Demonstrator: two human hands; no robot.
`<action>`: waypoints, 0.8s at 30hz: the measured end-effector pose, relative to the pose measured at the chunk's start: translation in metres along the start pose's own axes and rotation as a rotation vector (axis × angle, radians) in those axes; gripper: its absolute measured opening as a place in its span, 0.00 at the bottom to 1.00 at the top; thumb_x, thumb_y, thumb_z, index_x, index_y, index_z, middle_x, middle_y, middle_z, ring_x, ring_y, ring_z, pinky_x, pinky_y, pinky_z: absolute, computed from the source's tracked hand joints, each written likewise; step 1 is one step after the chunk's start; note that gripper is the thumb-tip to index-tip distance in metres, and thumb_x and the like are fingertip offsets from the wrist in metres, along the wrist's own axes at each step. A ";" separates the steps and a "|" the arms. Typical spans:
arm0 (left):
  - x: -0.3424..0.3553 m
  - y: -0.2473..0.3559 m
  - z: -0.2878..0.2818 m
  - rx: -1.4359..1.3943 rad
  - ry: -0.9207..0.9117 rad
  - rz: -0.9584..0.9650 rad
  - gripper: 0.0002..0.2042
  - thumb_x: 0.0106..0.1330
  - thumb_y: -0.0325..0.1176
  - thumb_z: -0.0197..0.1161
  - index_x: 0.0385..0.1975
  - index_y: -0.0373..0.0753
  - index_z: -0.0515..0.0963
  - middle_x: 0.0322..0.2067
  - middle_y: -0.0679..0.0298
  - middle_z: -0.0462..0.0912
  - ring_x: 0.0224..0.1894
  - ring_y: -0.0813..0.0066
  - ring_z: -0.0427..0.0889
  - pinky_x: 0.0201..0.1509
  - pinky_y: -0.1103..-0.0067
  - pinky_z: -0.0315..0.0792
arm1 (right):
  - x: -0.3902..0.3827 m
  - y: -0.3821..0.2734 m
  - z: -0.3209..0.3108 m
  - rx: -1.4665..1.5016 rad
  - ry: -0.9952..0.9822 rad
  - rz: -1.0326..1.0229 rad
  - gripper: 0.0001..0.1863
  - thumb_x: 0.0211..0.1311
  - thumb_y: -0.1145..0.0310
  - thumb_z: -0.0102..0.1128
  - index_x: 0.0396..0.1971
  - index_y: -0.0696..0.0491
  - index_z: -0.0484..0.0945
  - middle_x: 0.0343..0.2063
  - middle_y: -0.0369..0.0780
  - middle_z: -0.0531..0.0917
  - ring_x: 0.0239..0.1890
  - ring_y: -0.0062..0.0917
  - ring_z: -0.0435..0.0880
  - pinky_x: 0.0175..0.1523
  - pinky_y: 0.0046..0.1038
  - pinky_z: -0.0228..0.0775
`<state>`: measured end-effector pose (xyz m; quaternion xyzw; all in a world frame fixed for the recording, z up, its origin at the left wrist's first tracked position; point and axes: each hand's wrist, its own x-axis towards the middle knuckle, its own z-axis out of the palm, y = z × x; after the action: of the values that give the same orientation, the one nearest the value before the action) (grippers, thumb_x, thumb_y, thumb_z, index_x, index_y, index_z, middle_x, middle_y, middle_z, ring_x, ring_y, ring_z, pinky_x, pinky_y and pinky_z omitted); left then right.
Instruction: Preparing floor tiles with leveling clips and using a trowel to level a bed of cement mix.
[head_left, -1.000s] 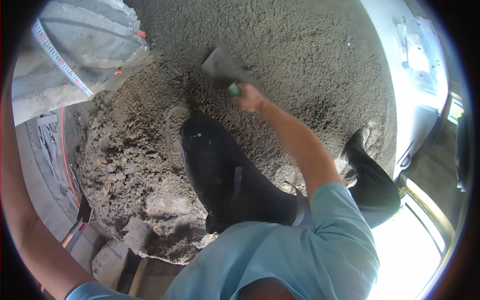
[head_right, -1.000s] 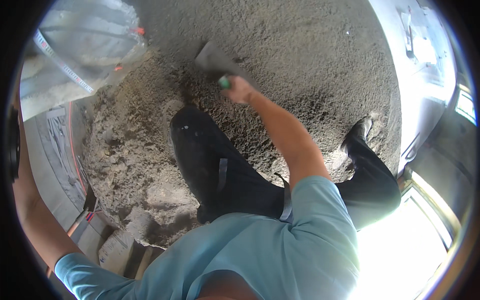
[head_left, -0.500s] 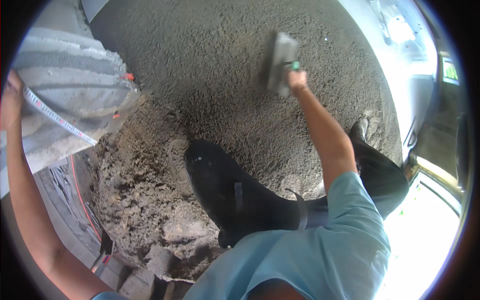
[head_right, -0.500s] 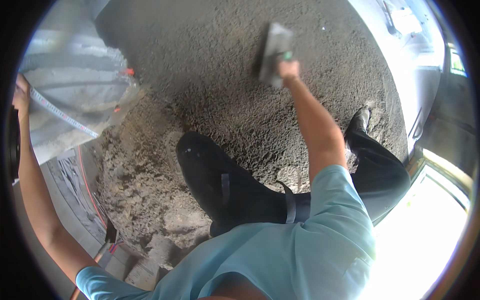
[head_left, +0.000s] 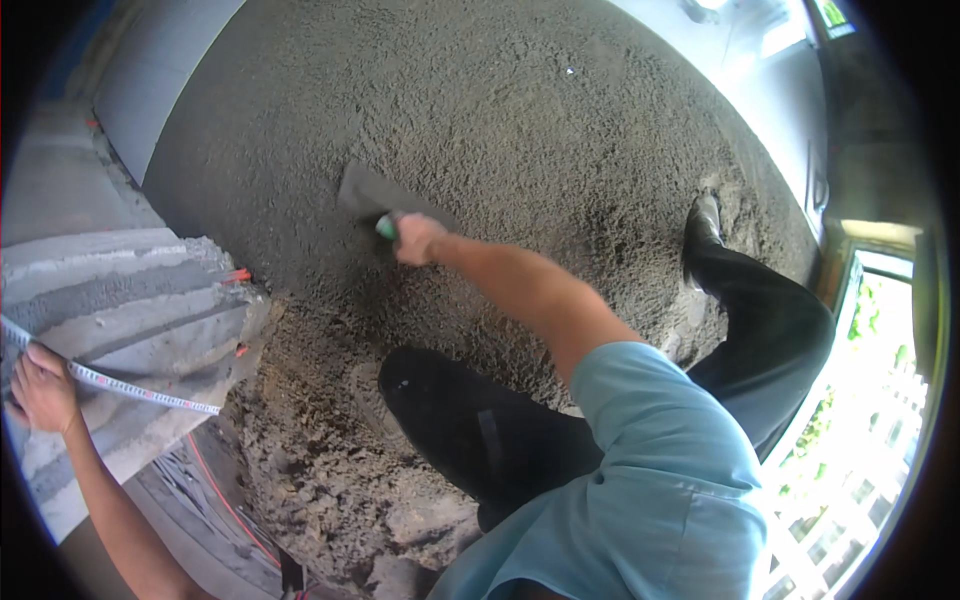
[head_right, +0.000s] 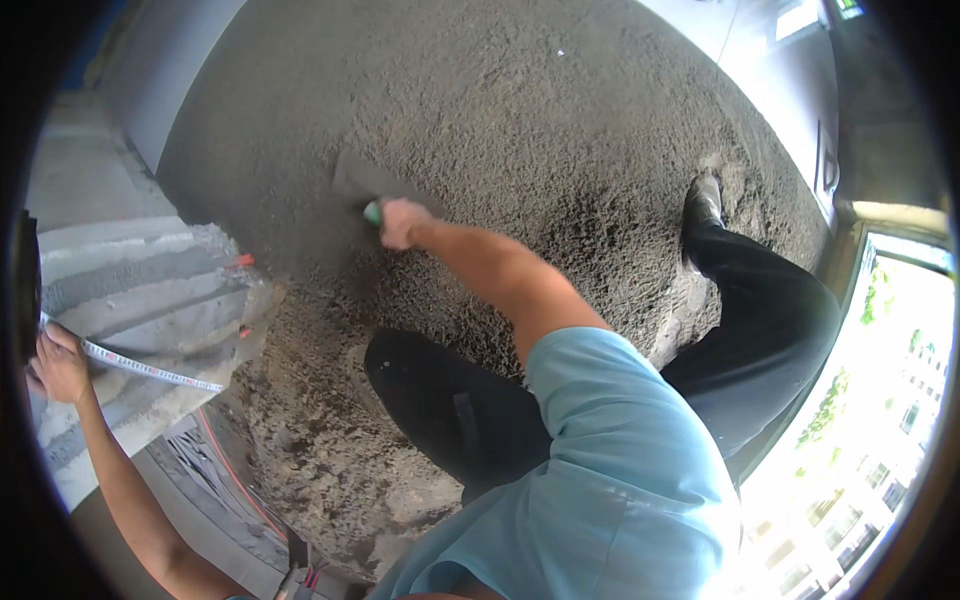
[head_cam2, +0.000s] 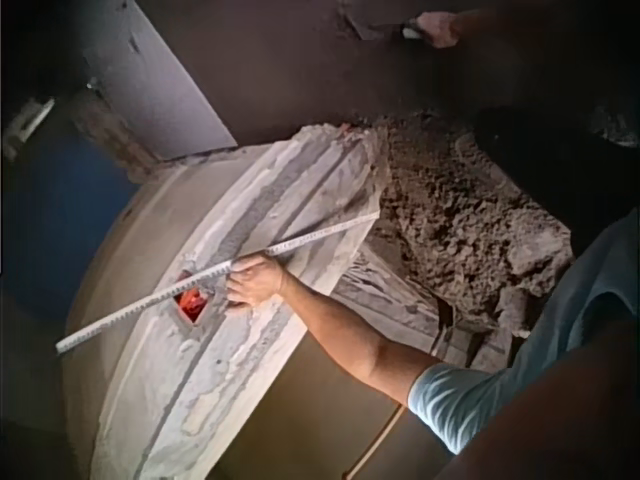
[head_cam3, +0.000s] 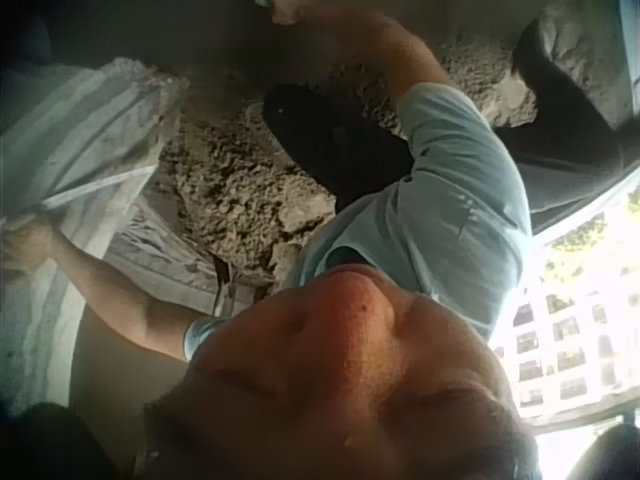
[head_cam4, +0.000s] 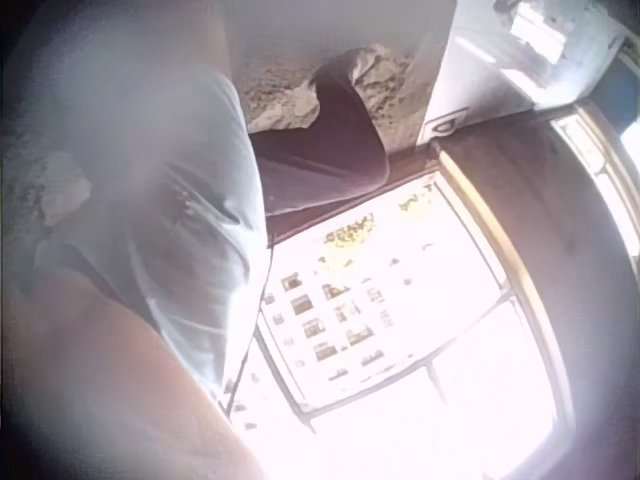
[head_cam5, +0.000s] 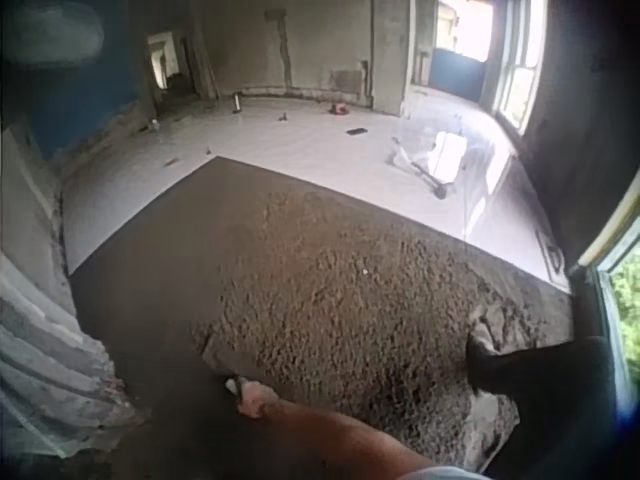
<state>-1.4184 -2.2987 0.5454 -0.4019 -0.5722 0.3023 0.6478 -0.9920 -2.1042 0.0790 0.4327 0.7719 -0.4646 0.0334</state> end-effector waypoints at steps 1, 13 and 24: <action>0.004 -0.006 0.002 0.009 -0.053 0.037 0.16 0.69 0.49 0.48 0.28 0.56 0.84 0.34 0.81 0.86 0.33 0.77 0.81 0.51 0.65 0.67 | 0.008 0.015 -0.023 0.020 0.050 0.029 0.21 0.51 0.66 0.59 0.46 0.58 0.75 0.44 0.52 0.83 0.50 0.44 0.82 0.54 0.40 0.76; 0.014 0.011 -0.022 0.053 -0.222 0.008 0.17 0.71 0.49 0.46 0.31 0.55 0.83 0.36 0.81 0.85 0.38 0.78 0.81 0.56 0.58 0.65 | -0.007 0.144 -0.156 0.221 0.575 0.256 0.21 0.53 0.67 0.58 0.48 0.56 0.77 0.44 0.52 0.83 0.50 0.40 0.83 0.54 0.38 0.75; 0.015 0.021 -0.033 0.103 -0.326 0.033 0.17 0.72 0.48 0.47 0.35 0.52 0.84 0.41 0.79 0.86 0.42 0.78 0.82 0.55 0.61 0.65 | -0.028 0.159 -0.127 -0.051 -0.231 -0.227 0.17 0.52 0.68 0.61 0.44 0.52 0.78 0.32 0.43 0.84 0.40 0.32 0.83 0.46 0.36 0.75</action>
<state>-1.3820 -2.2816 0.5338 -0.3233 -0.6467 0.4030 0.5611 -0.8190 -1.9965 0.0535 0.2856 0.8184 -0.4922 0.0803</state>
